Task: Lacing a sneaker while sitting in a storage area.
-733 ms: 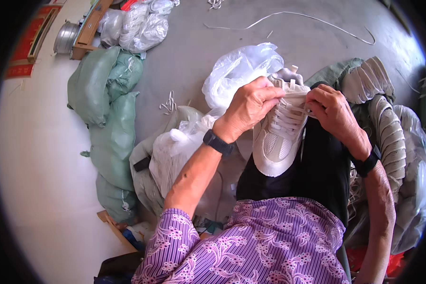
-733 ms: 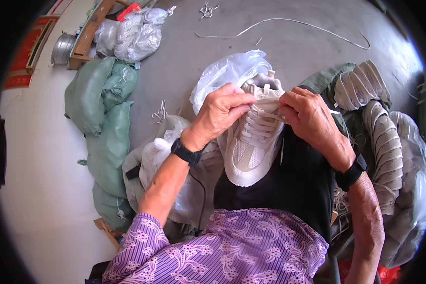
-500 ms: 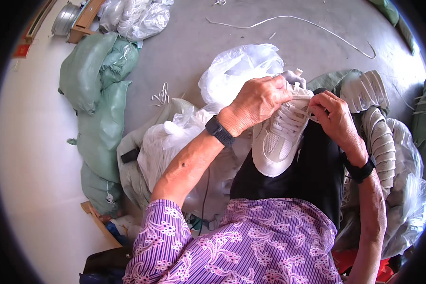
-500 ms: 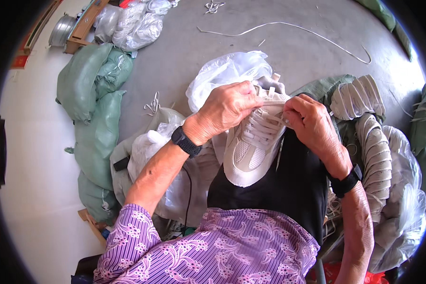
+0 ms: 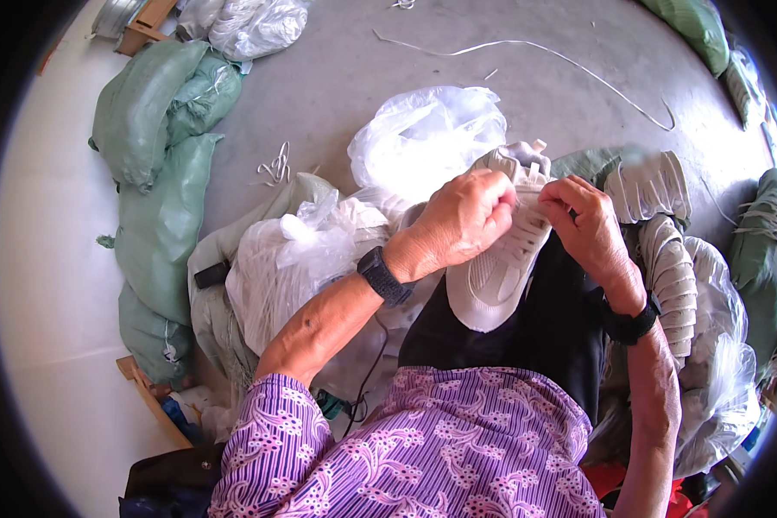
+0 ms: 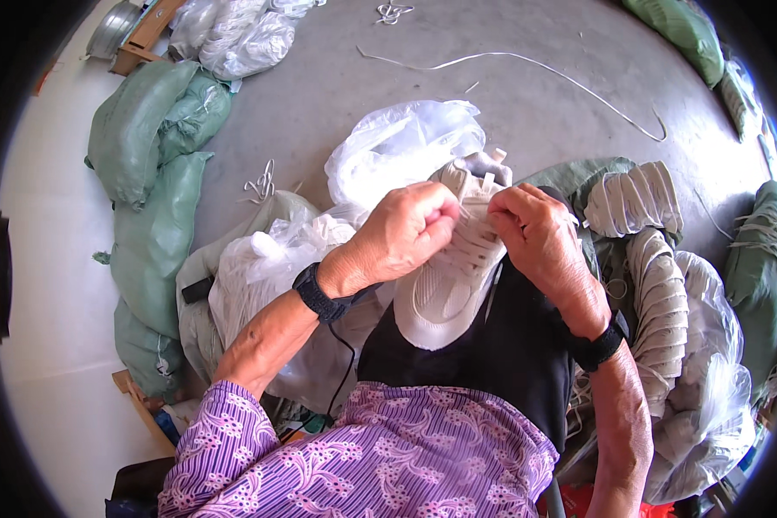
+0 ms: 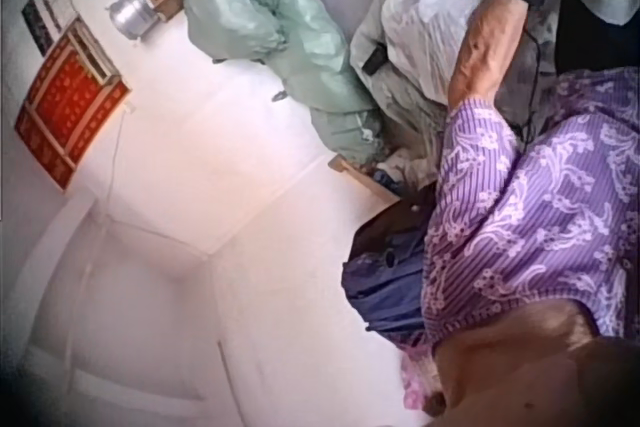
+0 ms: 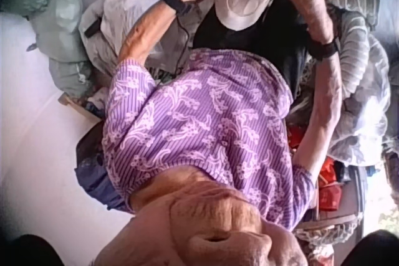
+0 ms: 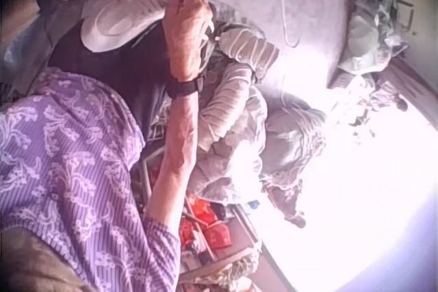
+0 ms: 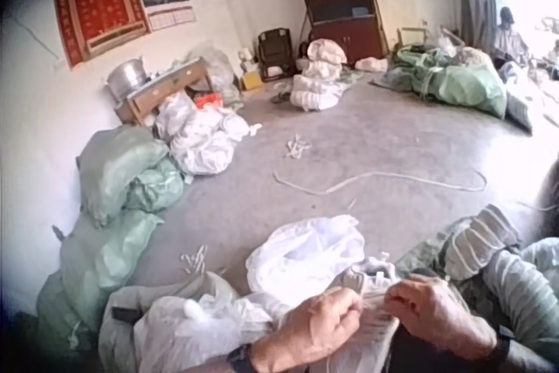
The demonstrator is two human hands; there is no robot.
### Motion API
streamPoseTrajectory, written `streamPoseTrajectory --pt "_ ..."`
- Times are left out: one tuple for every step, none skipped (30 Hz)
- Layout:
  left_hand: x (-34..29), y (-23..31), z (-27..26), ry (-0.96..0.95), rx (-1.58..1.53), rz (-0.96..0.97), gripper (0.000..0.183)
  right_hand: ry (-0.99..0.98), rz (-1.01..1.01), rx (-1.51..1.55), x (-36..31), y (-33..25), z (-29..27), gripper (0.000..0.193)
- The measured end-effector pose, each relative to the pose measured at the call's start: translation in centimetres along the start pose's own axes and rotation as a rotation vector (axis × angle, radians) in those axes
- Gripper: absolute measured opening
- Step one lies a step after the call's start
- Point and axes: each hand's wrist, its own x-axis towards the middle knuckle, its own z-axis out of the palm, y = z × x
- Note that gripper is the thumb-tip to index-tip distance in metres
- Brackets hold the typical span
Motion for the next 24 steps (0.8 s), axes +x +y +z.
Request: streamPoseTrajectory --pt "-0.1 -0.2 0.0 -0.002 -0.002 -0.003 0.008 0.007 0.005 -0.006 0.0 0.0 0.0 0.007" --pt "0.0 -0.5 -0.1 0.070 0.000 -0.068 0.010 0.007 0.019 -0.010 0.1 0.1 0.1 0.007" --pt "0.2 -0.9 -0.2 0.146 0.005 -0.129 0.013 0.008 0.001 -0.013 0.1 0.2 0.1 0.007" --pt "0.3 -1.1 -0.3 0.131 0.034 -0.197 0.018 0.014 0.018 -0.009 0.1 0.2 0.1 0.007" --pt "0.4 -1.2 -0.2 0.146 0.015 -0.158 0.018 0.019 0.043 0.002 0.0 0.2 0.2 0.006" --pt "0.6 -1.2 0.0 0.103 -0.016 -0.219 0.019 0.014 0.037 -0.009 0.0 0.2 0.2 0.006" --pt "0.7 -1.2 0.2 0.066 -0.046 -0.268 0.021 0.014 0.035 0.005 -0.1 0.1 0.2 0.006" --pt "0.9 -1.2 0.3 0.065 -0.051 -0.280 0.021 0.015 0.032 0.019 -0.1 0.1 0.2 0.006" --pt "1.2 -1.2 0.4 0.039 -0.047 -0.313 0.022 0.011 0.030 0.016 -0.2 0.1 0.2 0.006" --pt "1.5 -1.2 0.3 0.008 -0.040 -0.350 0.023 0.010 0.038 0.014 -0.3 0.0 0.1 0.006" --pt "1.8 -1.2 0.1 0.020 -0.045 -0.345 0.023 0.010 0.045 0.012 -0.3 0.0 0.1 0.006" --pt "2.1 -1.2 -0.1 -0.074 -0.090 -0.430 0.023 0.009 0.041 0.009 -0.3 0.0 0.0 0.006" --pt "2.3 -1.2 -0.3 -0.167 -0.127 -0.510 0.022 0.012 0.038 0.006 -0.3 -0.1 0.0 0.007" --pt "2.2 -1.0 -0.3 -0.168 -0.135 -0.516 0.022 0.015 0.036 0.005 -0.4 -0.1 -0.1 0.007" --pt "1.9 -0.8 -0.2 -0.124 -0.134 -0.469 0.021 0.015 0.033 0.004 -0.5 -0.2 -0.1 0.007" --pt "1.6 -0.6 -0.1 -0.081 -0.132 -0.420 0.020 0.016 0.054 0.016 -0.5 -0.3 -0.3 0.007" --pt "0.9 -0.2 0.2 -0.004 -0.139 -0.341 0.016 0.015 0.091 0.033 -0.5 -0.4 -0.3 0.007" --pt "0.0 0.2 0.6 0.053 -0.178 -0.254 0.014 0.023 0.076 0.027 -0.5 -0.4 -0.5 0.007" --pt "-0.9 0.7 1.1 0.095 -0.209 -0.186 0.012 0.036 0.064 0.013 -0.5 -0.5 -0.6 0.008" --pt "-1.8 1.0 1.5 0.128 -0.191 -0.105 0.010 0.047 0.076 -0.002 -0.5 -0.7 -0.5 0.008" --pt "-2.3 1.2 1.9 0.175 -0.112 -0.047 0.010 0.042 0.062 0.008 -0.5 -0.9 -0.3 0.008" --pt "-2.6 1.1 2.1 0.170 -0.111 -0.078 0.009 0.037 0.025 0.018 -0.3 -1.0 -0.1 0.008" --pt "-2.7 1.0 2.2 0.179 -0.109 -0.092 0.009 0.032 -0.018 0.030 -0.1 -1.2 0.2 0.008" --pt "-2.7 0.8 2.3 0.171 -0.106 -0.096 0.009 -0.003 -0.071 0.069 0.2 -1.3 0.6 0.008"
